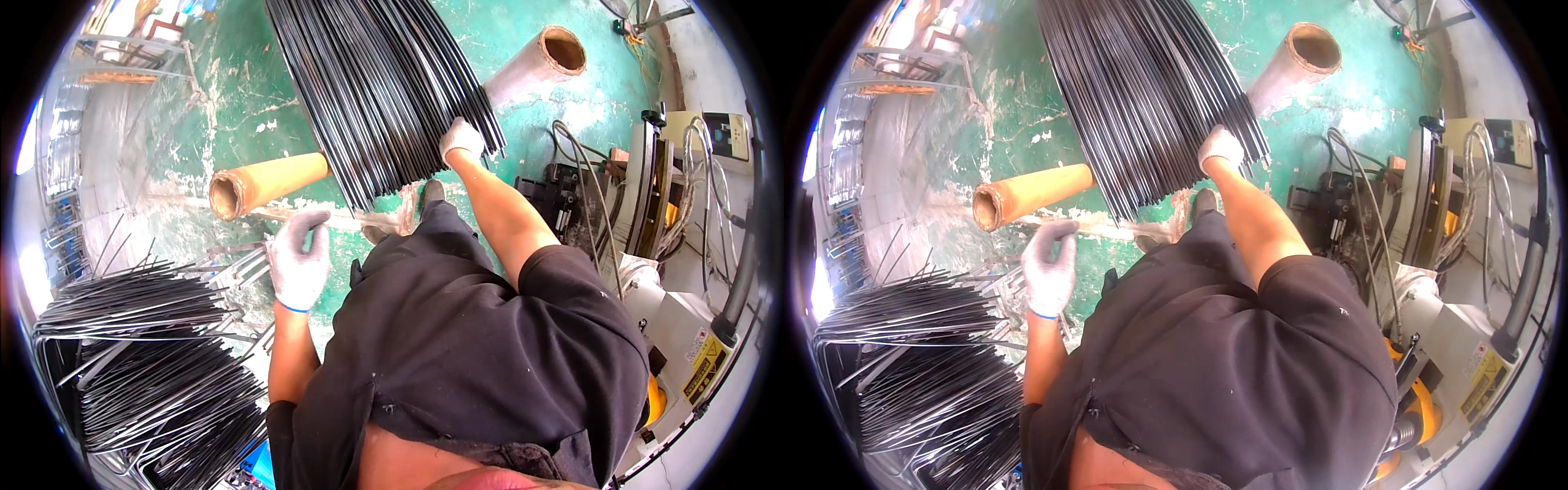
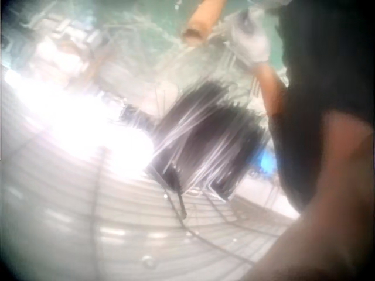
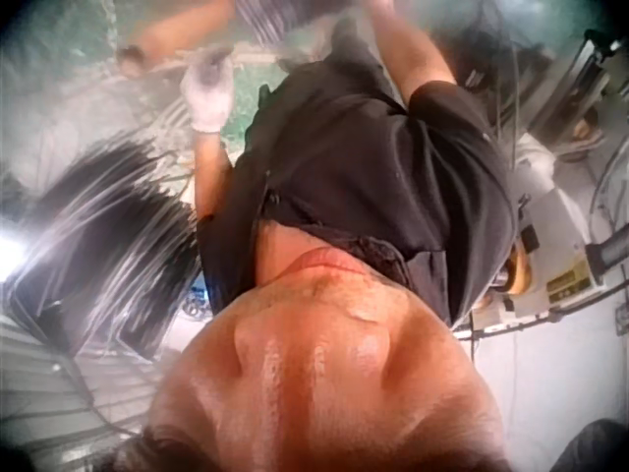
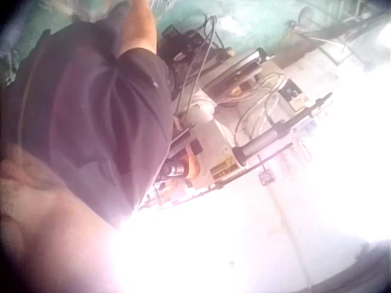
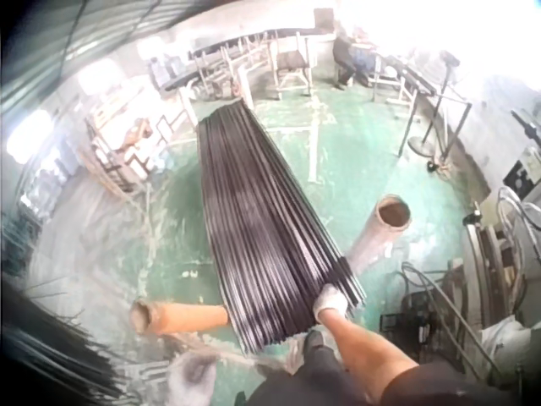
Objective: The person inserts bundles of thin metal strips into a motorized roller machine, guides them through the forming rollers, and then lifts the formed strips from the machine output to place them onto a stack.
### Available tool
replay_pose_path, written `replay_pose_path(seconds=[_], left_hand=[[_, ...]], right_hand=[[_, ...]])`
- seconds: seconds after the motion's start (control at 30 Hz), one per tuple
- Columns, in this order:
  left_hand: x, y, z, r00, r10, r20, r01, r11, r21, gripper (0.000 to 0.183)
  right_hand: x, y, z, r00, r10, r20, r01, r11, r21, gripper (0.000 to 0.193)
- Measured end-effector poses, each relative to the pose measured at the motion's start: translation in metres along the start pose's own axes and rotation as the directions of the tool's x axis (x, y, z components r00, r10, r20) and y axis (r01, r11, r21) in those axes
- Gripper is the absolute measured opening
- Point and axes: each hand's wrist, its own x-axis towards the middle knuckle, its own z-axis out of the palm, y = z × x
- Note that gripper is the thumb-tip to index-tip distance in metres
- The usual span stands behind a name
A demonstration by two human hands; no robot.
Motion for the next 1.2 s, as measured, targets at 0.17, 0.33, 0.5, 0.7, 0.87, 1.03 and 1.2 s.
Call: replay_pose_path(seconds=[0.17,0.33,0.5,0.7,0.87,1.03,1.2], left_hand=[[0.014,0.001,0.015,0.995,0.101,0.024,-0.102,0.992,0.070,0.014],[0.016,-0.003,0.026,1.000,0.010,0.003,-0.010,0.998,-0.066,0.013],[0.016,-0.033,0.042,0.987,0.032,0.155,-0.005,0.985,-0.171,0.010],[0.048,-0.064,0.053,0.944,0.026,0.329,0.111,0.913,-0.393,0.011],[0.080,-0.098,0.086,0.868,-0.112,0.483,0.436,0.639,-0.634,0.013],[0.122,-0.116,0.142,0.649,-0.140,0.748,0.736,0.364,-0.571,0.031],[0.170,-0.086,0.213,0.532,0.010,0.847,0.847,0.009,-0.532,0.038]], right_hand=[[0.025,0.023,-0.035,0.975,-0.090,0.203,0.069,0.992,0.108,0.070],[0.024,0.035,-0.072,0.901,-0.093,0.423,-0.142,0.859,0.492,0.090],[0.013,0.033,-0.077,0.860,-0.193,0.473,-0.193,0.736,0.649,0.055],[-0.047,0.012,-0.096,0.913,-0.224,0.341,-0.019,0.811,0.585,0.062],[-0.119,0.011,-0.082,0.981,-0.037,0.192,-0.041,0.920,0.389,0.055],[-0.261,0.076,-0.040,0.993,0.058,0.106,-0.080,0.974,0.212,0.061],[-0.466,0.154,-0.013,0.976,0.207,-0.064,-0.202,0.977,0.072,0.048]])
